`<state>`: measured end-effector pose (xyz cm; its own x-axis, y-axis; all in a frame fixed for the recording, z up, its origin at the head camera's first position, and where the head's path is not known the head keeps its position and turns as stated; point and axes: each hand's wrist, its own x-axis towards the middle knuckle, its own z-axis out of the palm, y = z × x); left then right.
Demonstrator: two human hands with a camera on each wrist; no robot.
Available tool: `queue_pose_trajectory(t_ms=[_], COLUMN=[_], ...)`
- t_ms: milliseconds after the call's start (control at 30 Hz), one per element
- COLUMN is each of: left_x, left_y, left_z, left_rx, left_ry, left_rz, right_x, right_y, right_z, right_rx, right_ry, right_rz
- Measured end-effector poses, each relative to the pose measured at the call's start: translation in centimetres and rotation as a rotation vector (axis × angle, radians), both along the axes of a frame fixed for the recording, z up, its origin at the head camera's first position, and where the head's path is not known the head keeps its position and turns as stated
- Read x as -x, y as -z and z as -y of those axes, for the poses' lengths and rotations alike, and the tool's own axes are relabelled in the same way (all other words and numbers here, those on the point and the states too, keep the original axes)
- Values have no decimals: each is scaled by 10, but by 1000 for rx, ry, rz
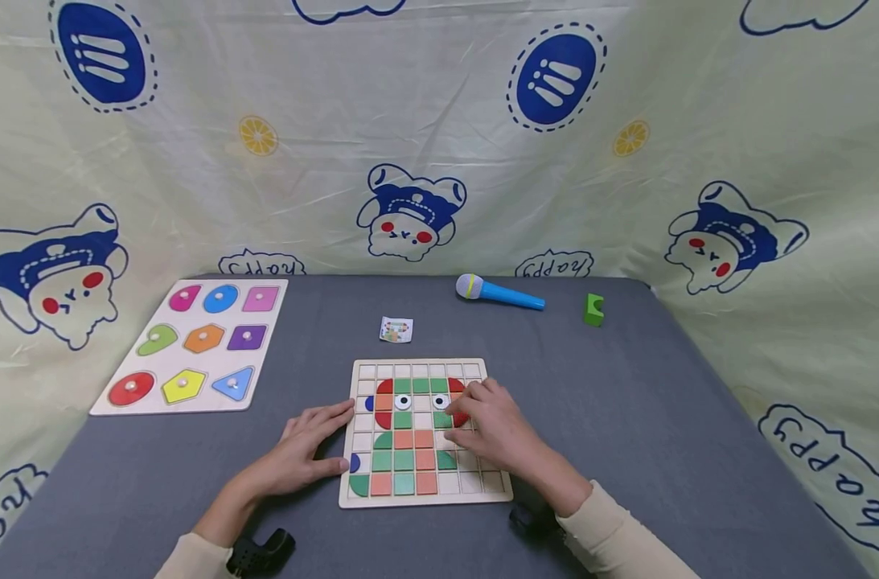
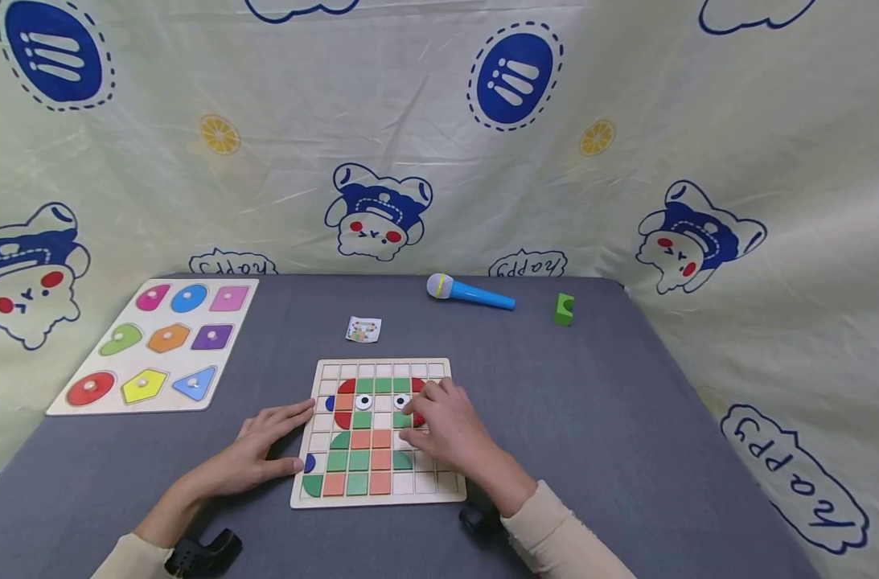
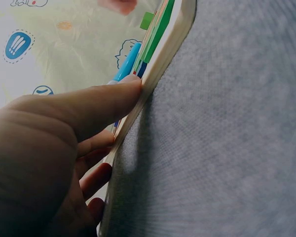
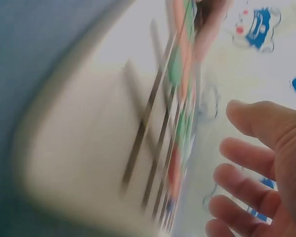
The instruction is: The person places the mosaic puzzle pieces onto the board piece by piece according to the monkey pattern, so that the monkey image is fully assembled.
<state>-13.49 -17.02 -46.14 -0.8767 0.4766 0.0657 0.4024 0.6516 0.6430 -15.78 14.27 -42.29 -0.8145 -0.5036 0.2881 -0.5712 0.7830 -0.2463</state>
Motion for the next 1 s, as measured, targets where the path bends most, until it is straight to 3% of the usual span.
queue_pose_trajectory(t_ms=[200, 400, 1000], left_x=[1, 1, 1], left_y=[1, 1, 2], left_z=[0, 2, 0], left_rx=[-5, 5, -1], left_ry=[7, 3, 9], left_rz=[-13, -9, -15], right_x=[10, 23, 40], right_y=[5, 10, 16], right_z=[-36, -56, -60], right_rx=[-29, -66, -134], right_ry=[140, 218, 275], right_rz=[75, 135, 186])
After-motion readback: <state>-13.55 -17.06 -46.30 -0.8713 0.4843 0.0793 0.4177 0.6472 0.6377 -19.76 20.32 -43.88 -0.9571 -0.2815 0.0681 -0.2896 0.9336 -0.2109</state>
